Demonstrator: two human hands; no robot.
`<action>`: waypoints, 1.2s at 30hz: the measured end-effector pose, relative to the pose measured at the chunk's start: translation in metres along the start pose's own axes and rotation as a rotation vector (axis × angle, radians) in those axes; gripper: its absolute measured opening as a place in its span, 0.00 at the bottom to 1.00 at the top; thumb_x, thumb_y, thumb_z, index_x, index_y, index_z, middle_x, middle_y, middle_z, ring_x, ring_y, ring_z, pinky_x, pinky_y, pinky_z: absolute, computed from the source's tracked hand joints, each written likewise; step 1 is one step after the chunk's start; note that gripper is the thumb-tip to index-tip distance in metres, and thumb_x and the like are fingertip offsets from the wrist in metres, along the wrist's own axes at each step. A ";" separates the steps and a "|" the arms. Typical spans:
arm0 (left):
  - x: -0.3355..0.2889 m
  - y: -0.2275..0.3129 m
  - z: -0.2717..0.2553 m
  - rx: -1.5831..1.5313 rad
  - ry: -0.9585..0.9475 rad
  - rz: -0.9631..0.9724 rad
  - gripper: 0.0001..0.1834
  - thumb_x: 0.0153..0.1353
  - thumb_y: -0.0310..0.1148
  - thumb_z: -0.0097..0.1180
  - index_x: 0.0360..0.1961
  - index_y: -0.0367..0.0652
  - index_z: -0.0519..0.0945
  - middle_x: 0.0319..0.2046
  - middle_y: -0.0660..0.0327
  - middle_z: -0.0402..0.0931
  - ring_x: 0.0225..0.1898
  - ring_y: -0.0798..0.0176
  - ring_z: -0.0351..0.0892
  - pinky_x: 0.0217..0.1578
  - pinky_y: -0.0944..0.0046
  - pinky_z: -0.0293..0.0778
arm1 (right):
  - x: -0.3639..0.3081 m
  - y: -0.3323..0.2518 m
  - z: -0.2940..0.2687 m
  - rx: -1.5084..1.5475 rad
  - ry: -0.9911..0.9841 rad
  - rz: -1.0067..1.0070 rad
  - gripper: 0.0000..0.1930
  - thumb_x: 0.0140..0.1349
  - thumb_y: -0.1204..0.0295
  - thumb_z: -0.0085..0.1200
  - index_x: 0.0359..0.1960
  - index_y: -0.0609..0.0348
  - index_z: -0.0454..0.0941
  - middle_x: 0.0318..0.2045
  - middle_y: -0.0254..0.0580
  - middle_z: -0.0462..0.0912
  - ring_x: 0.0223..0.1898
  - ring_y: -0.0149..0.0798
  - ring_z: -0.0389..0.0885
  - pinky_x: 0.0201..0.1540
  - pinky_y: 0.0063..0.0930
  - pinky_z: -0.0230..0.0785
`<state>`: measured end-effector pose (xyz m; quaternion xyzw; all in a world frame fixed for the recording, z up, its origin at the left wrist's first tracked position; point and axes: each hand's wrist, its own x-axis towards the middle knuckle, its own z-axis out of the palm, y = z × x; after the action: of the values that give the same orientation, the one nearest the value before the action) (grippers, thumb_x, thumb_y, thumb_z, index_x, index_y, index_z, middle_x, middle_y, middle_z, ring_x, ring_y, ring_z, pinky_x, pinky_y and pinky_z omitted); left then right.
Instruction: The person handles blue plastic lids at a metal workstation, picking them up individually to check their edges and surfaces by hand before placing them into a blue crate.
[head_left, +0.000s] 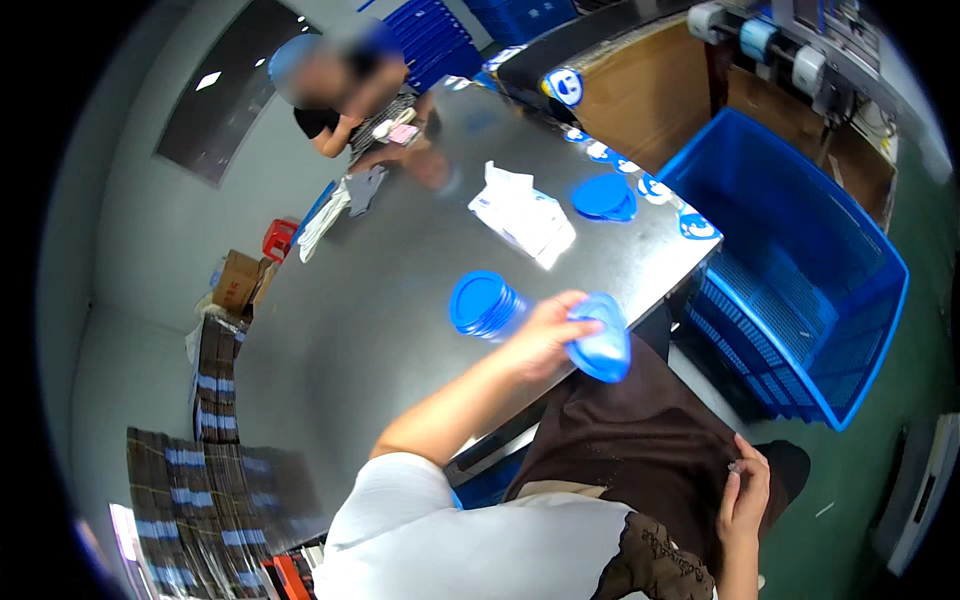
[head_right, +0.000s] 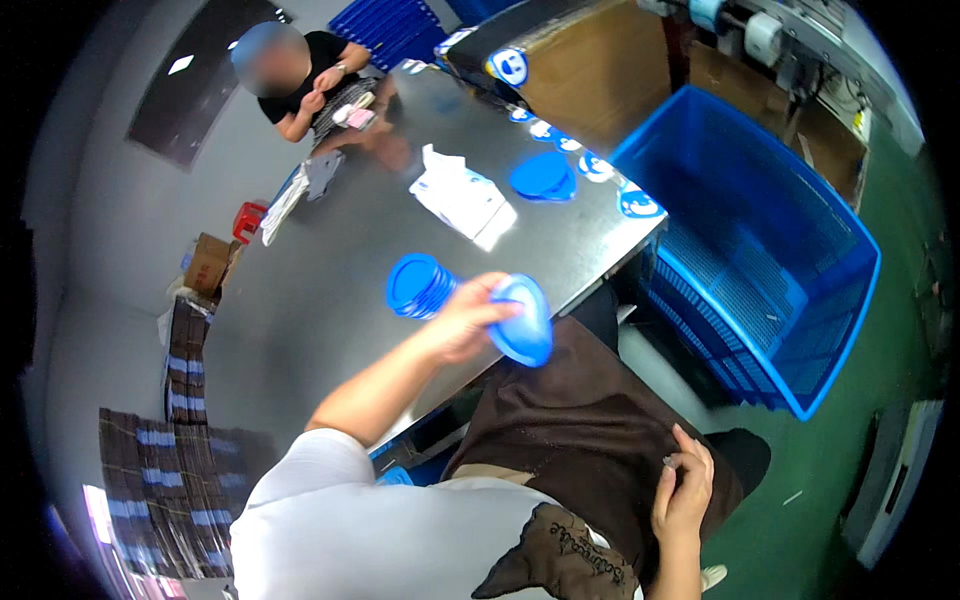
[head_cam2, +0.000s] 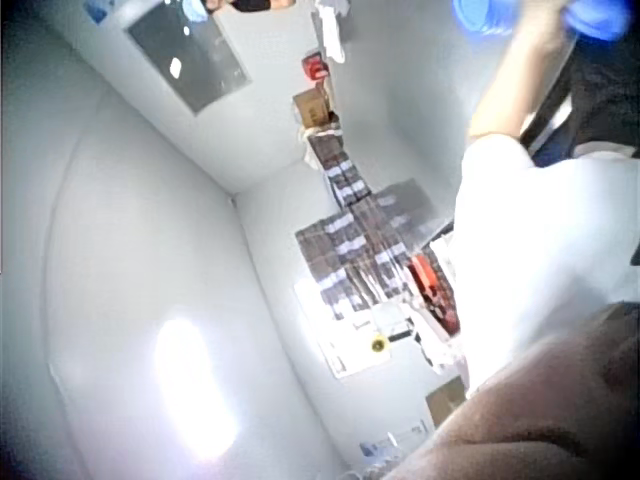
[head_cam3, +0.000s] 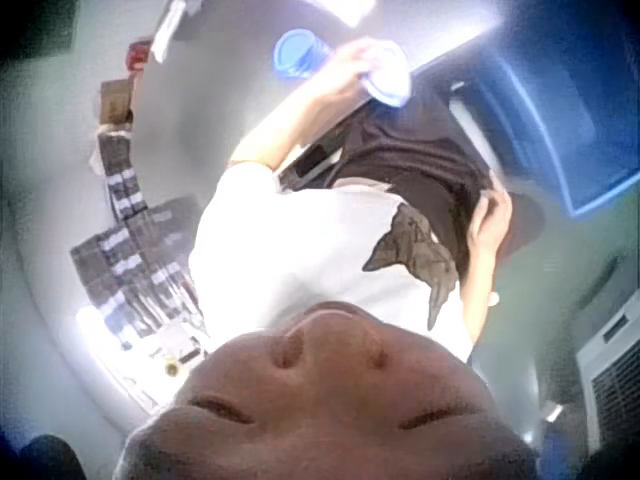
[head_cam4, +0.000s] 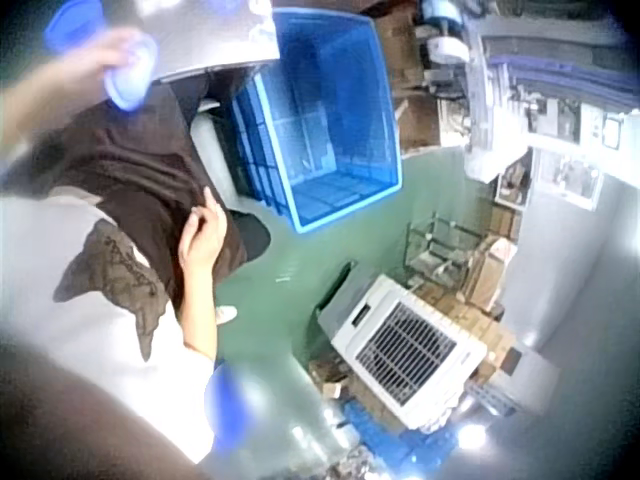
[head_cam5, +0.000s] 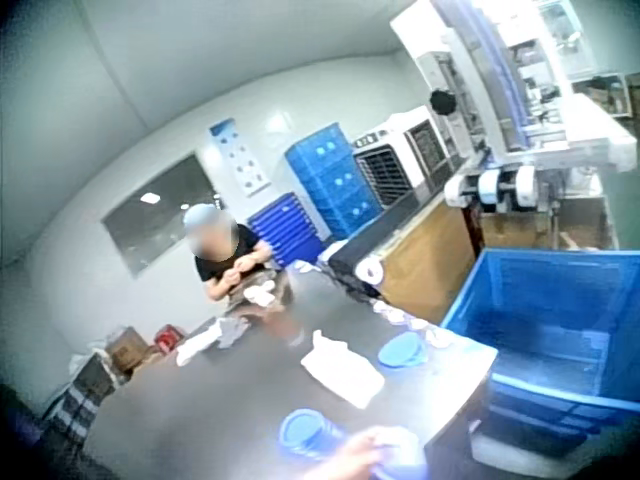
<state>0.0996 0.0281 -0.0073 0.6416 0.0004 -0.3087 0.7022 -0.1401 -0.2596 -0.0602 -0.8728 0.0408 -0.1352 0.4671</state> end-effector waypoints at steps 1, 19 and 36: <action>-0.004 0.015 -0.022 0.102 0.088 0.061 0.18 0.60 0.27 0.56 0.52 0.42 0.72 0.47 0.57 0.77 0.47 0.60 0.79 0.51 0.57 0.76 | 0.001 0.002 -0.001 0.014 0.006 0.005 0.05 0.61 0.80 0.46 0.38 0.62 0.68 0.54 0.58 0.77 0.52 0.58 0.75 0.59 0.47 0.63; -0.022 0.046 -0.128 1.268 0.339 0.198 0.39 0.51 0.44 0.66 0.64 0.48 0.67 0.63 0.49 0.60 0.63 0.42 0.62 0.62 0.50 0.63 | 0.008 0.010 -0.008 0.029 0.035 0.069 0.05 0.60 0.82 0.46 0.37 0.64 0.69 0.53 0.61 0.76 0.51 0.55 0.76 0.55 0.41 0.67; 0.088 0.060 -0.034 1.486 0.185 0.615 0.36 0.57 0.41 0.62 0.65 0.40 0.64 0.67 0.39 0.55 0.67 0.37 0.56 0.66 0.48 0.56 | 0.017 -0.004 0.011 -0.139 0.036 -0.083 0.08 0.53 0.78 0.60 0.36 0.59 0.81 0.47 0.45 0.81 0.44 0.48 0.80 0.48 0.37 0.70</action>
<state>0.2104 0.0197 0.0062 0.9349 -0.3232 0.0330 0.1428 -0.1213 -0.2519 -0.0595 -0.9016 0.0222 -0.1671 0.3984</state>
